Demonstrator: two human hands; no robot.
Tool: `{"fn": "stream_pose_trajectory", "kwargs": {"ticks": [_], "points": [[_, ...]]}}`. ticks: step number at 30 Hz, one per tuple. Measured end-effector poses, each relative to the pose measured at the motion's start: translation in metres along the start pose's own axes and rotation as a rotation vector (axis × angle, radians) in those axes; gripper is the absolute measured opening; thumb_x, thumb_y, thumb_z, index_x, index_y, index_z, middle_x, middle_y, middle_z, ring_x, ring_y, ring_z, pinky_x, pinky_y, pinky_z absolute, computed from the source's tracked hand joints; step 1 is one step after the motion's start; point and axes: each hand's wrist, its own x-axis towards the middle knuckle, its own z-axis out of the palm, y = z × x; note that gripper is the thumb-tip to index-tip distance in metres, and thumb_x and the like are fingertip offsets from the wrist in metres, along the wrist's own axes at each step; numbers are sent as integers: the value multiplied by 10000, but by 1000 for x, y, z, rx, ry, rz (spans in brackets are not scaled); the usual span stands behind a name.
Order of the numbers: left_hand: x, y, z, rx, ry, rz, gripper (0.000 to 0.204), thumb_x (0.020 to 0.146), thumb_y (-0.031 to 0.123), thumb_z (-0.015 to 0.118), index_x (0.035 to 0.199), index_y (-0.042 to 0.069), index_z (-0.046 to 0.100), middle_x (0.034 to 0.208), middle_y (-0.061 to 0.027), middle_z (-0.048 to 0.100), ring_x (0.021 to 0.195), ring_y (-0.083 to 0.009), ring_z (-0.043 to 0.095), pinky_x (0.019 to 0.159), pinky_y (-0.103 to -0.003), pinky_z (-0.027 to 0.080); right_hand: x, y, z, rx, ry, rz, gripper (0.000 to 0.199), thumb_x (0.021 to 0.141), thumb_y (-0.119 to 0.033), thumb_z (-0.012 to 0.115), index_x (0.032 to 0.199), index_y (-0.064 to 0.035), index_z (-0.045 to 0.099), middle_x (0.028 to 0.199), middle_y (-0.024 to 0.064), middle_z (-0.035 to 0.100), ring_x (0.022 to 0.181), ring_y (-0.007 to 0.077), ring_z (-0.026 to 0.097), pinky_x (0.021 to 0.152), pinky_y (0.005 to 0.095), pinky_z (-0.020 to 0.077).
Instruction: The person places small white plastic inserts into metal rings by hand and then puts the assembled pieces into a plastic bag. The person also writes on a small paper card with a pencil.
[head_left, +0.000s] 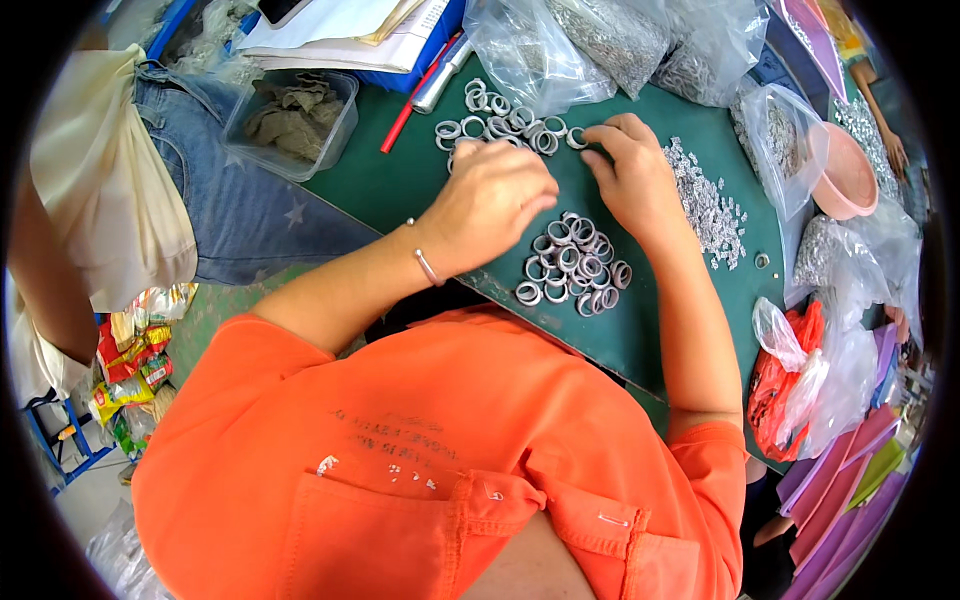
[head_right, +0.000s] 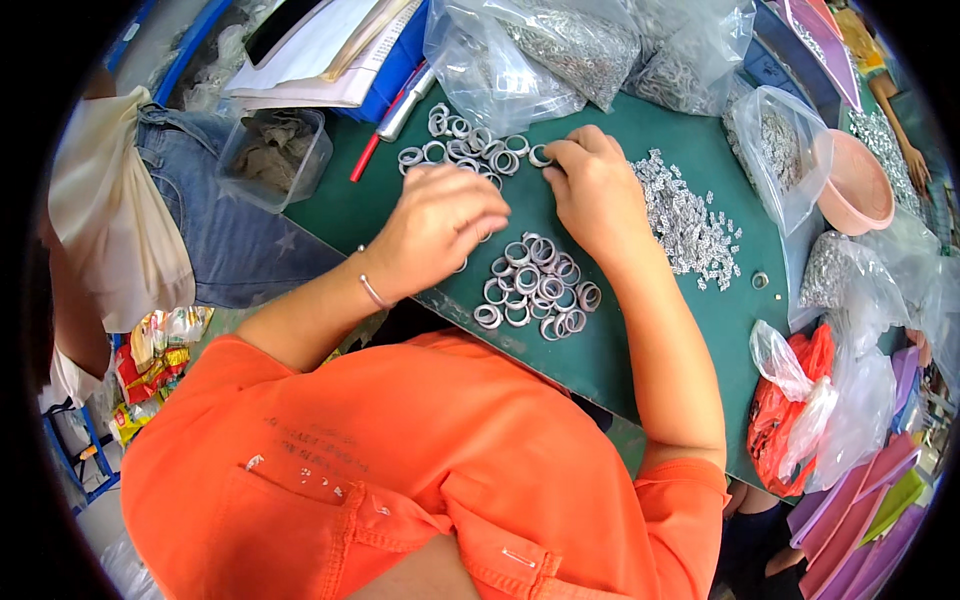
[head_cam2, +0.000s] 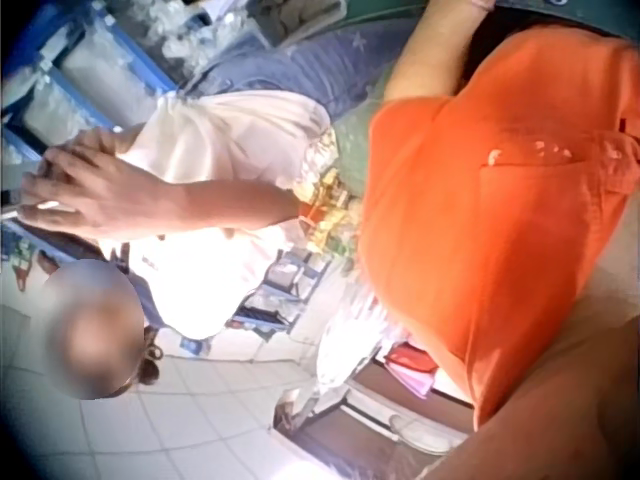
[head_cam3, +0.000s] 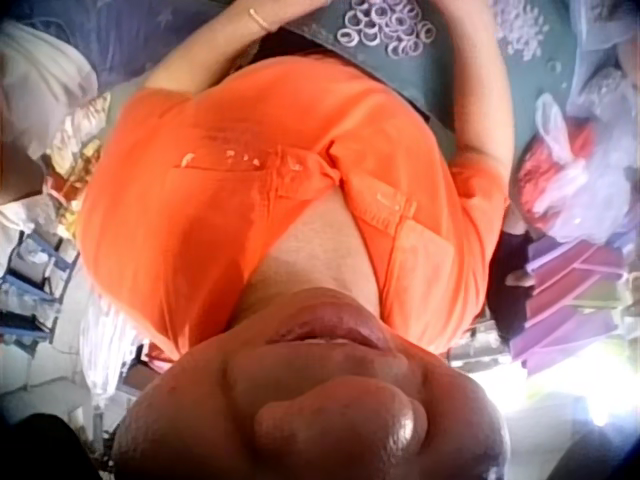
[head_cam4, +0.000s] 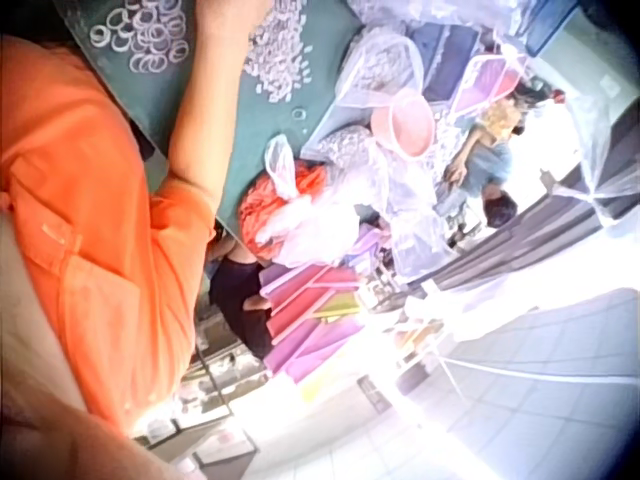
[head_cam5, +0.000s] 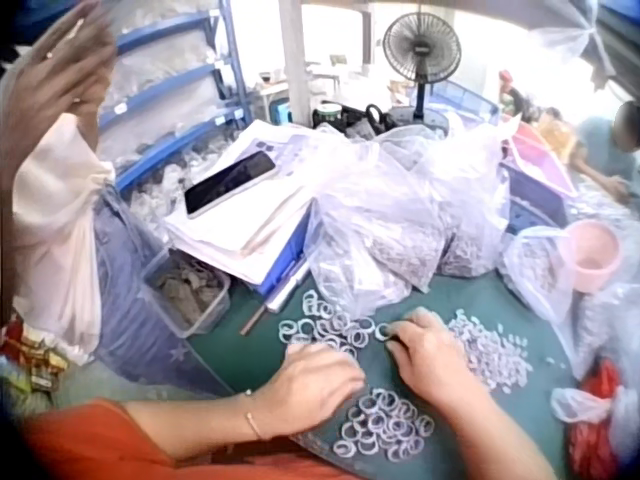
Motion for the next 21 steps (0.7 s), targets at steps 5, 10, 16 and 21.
{"fn": "stream_pose_trajectory", "kwargs": {"ticks": [5,10,16,21], "points": [[21,-14,0,220,44,-42,135,787,112,718,921,113,699,962,-40,575,922,-251,566,827,-412,361,-2,9,4,241,-60,49,90,800,-2,678,881,9,639,912,126,623,892,316,612,781,378,499],[29,-27,14,293,8,-32,112,780,114,717,889,124,697,920,-47,547,909,-260,562,835,-437,355,-13,2,-8,398,-85,139,57,831,19,651,879,25,621,909,135,625,861,297,625,775,350,500],[26,-26,8,37,92,-52,123,791,57,712,906,94,692,988,-53,604,903,-236,600,797,-373,418,-5,0,9,88,-8,-13,176,773,-22,695,948,-21,687,916,122,632,864,350,603,787,406,500],[10,-24,-5,-635,61,-299,111,869,-2,659,979,8,673,1042,-72,642,911,-141,625,792,-265,500,-7,-3,0,572,-179,395,75,830,-16,693,903,0,692,843,49,683,765,198,659,678,294,532]]}}
